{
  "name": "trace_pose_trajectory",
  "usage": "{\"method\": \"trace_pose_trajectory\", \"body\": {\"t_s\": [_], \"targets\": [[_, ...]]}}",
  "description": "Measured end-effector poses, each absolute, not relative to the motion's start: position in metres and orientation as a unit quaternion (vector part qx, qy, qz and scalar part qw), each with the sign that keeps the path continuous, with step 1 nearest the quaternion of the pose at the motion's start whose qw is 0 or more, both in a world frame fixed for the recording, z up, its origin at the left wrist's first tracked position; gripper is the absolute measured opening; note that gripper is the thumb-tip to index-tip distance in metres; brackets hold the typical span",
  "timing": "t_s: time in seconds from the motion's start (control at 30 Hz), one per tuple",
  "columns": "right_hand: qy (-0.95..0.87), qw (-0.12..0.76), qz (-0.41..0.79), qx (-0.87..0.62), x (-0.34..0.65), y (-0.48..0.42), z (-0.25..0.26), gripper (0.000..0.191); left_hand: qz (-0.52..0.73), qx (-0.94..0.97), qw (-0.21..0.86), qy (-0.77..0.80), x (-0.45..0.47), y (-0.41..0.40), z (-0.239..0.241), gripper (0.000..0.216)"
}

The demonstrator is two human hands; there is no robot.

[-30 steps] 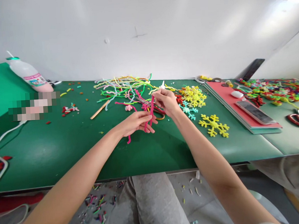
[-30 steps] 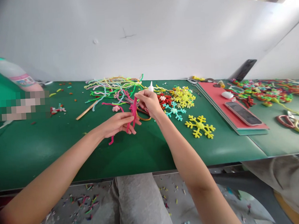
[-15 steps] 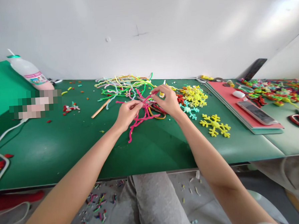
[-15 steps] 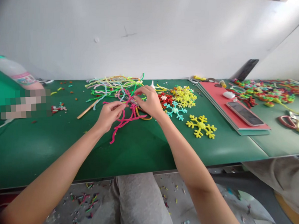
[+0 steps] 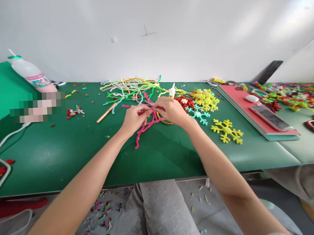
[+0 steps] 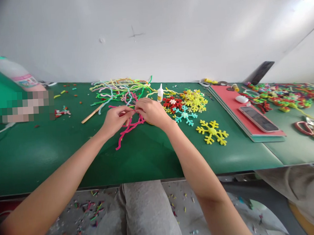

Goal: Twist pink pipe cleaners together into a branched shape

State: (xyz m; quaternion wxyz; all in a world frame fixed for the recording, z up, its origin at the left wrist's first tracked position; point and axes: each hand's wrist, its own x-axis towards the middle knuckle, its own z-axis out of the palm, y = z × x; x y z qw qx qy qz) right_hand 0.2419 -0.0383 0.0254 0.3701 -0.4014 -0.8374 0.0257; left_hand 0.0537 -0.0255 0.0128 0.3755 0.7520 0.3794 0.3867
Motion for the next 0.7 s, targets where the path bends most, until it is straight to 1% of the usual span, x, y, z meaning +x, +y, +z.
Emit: {"method": "trace_pose_trajectory", "body": {"t_s": [0.07,0.1,0.2,0.3,0.4,0.47,0.53,0.6,0.7], "targets": [[-0.813,0.391,0.089,-0.423,0.241,-0.039,0.026,0.014,0.399,0.797,0.269,0.365,0.052,-0.026,0.014,0.020],[-0.795,0.403,0.141,-0.431,0.241,-0.039,0.026,0.011,0.403,0.817,0.215,0.351,0.050,-0.025,0.015,0.020],[-0.720,0.407,0.372,-0.421,0.242,-0.037,0.026,0.008,0.383,0.866,0.094,0.309,0.045,-0.023,0.016,0.025],[-0.601,0.365,0.594,-0.392,0.244,-0.034,0.025,0.009,0.337,0.894,0.039,0.293,0.039,-0.021,0.015,0.030],[-0.490,0.321,0.723,-0.365,0.244,-0.031,0.022,0.014,0.318,0.905,0.016,0.282,0.038,-0.020,0.015,0.030],[-0.466,0.315,0.749,-0.351,0.245,-0.030,0.021,0.016,0.335,0.900,0.036,0.277,0.040,-0.021,0.016,0.028],[-0.478,0.342,0.727,-0.355,0.248,-0.030,0.022,0.014,0.364,0.880,0.097,0.289,0.042,-0.022,0.018,0.025],[-0.506,0.377,0.685,-0.364,0.252,-0.032,0.023,0.017,0.379,0.845,0.202,0.319,0.045,-0.023,0.020,0.022],[-0.559,0.412,0.622,-0.360,0.255,-0.033,0.024,0.020,0.361,0.772,0.392,0.347,0.046,-0.022,0.021,0.021]]}}
